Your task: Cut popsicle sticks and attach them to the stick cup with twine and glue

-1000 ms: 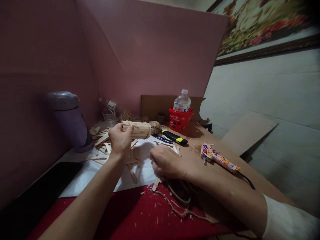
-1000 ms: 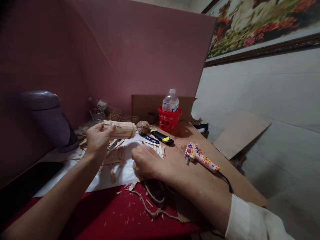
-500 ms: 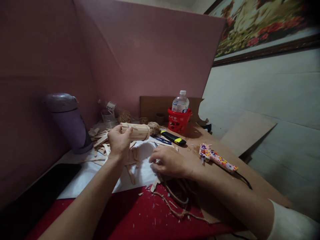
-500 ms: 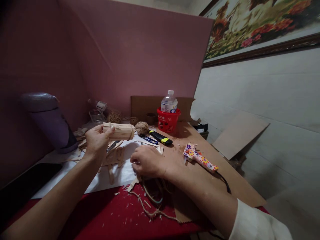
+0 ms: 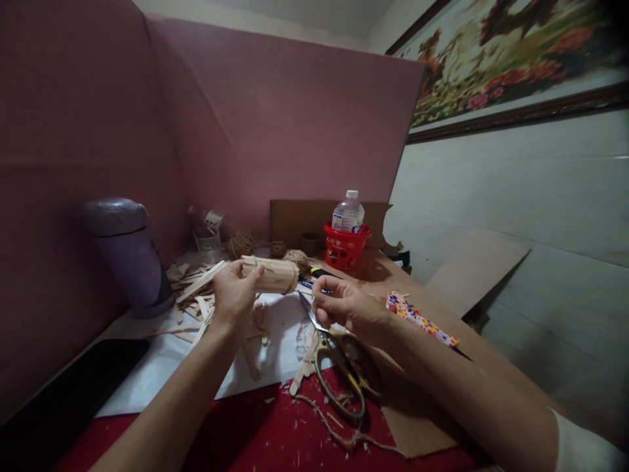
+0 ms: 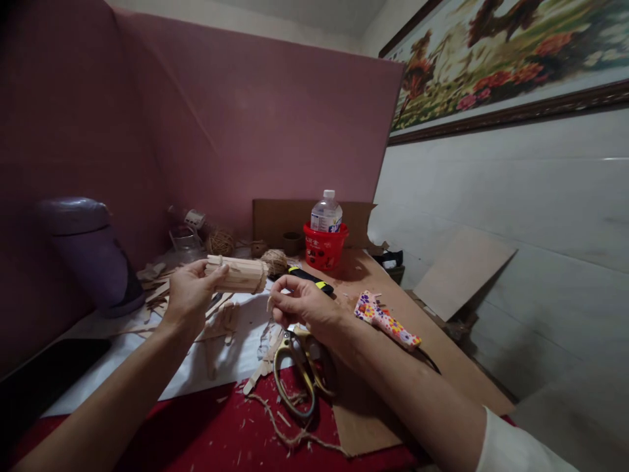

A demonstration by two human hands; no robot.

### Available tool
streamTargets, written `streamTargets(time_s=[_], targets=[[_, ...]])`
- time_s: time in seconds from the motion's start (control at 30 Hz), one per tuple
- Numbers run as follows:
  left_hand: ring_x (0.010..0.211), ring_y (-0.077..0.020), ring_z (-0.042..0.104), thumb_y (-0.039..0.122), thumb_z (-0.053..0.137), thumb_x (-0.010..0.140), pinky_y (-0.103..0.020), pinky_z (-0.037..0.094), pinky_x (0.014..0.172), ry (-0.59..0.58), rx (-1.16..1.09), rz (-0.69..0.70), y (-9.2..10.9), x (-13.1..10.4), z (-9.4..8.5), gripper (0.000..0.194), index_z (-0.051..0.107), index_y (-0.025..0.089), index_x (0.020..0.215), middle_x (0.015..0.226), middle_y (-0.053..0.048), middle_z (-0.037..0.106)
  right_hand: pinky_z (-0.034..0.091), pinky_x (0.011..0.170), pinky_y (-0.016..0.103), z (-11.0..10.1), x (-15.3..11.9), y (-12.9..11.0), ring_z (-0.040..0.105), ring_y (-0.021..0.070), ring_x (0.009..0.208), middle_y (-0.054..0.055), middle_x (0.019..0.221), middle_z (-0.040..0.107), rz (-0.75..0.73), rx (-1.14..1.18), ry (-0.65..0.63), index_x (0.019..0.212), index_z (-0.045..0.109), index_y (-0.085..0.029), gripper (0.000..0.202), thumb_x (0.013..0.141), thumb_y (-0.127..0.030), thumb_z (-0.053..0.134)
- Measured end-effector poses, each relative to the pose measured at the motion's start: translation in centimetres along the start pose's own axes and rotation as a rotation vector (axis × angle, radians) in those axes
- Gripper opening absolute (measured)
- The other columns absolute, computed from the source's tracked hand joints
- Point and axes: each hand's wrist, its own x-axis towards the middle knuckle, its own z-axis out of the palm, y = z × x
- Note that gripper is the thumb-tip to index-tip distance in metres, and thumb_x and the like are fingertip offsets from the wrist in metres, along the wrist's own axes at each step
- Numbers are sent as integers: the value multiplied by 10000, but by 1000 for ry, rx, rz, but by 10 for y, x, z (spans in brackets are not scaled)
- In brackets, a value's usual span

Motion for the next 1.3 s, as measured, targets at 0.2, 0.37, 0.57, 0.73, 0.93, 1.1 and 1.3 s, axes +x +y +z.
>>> streamTargets(time_s=[0.2, 0.37, 0.57, 0.73, 0.93, 1.1, 1.3], targets=[[580, -155, 552, 293, 700, 585, -249, 417, 566, -121, 8, -23, 1, -12, 7, 181, 653, 132, 653, 609, -9, 634, 394, 454, 162, 0, -12, 0, 530, 64, 461, -13, 586, 644, 86, 193, -13, 731, 525, -159, 342, 699, -413, 752], [651, -202, 606, 280, 726, 561, -275, 447, 598, -250, 22, -83, 3, -15, 9, 204, 690, 142, 706, 675, -37, 683, 408, 452, 147, -3, -15, 2, 530, 61, 455, -26, 565, 640, 49, 255, 67, 743, 510, -169, 330, 697, -379, 761], [661, -205, 618, 269, 741, 564, -288, 453, 643, -468, -61, -227, 27, -11, 1, 216, 693, 135, 726, 691, -56, 699, 330, 326, 113, -11, -13, -2, 561, 72, 392, 22, 636, 712, 37, 322, 80, 768, 473, -188, 295, 745, -352, 717], [648, -204, 630, 296, 762, 585, -298, 458, 673, -655, -102, -377, 37, -11, -4, 242, 719, 130, 756, 691, -76, 713, 447, 383, 146, -4, -11, -8, 718, 211, 777, 107, 870, 744, 62, 350, 227, 762, 492, -176, 255, 715, -284, 719], [654, -205, 629, 301, 772, 594, -286, 447, 653, -686, -116, -408, 31, -8, -7, 260, 731, 121, 776, 696, -86, 713, 460, 392, 146, 9, -4, -6, 715, 220, 766, 85, 771, 740, 65, 287, 395, 720, 516, -165, 337, 601, -272, 812], [623, -193, 623, 303, 748, 626, -289, 440, 652, -677, -123, -409, 24, -4, -8, 241, 730, 122, 785, 686, -83, 709, 549, 572, 195, 6, 1, -4, 702, 150, 686, 89, 768, 732, 99, 350, 429, 729, 558, -140, 319, 591, -238, 828], [612, -189, 621, 273, 747, 582, -271, 428, 617, -565, -99, -399, 20, -2, -8, 228, 721, 116, 745, 650, -69, 702, 531, 566, 214, -8, -1, -16, 658, 119, 595, 51, 715, 702, -39, 257, 455, 751, 582, -149, 267, 663, -312, 775]])
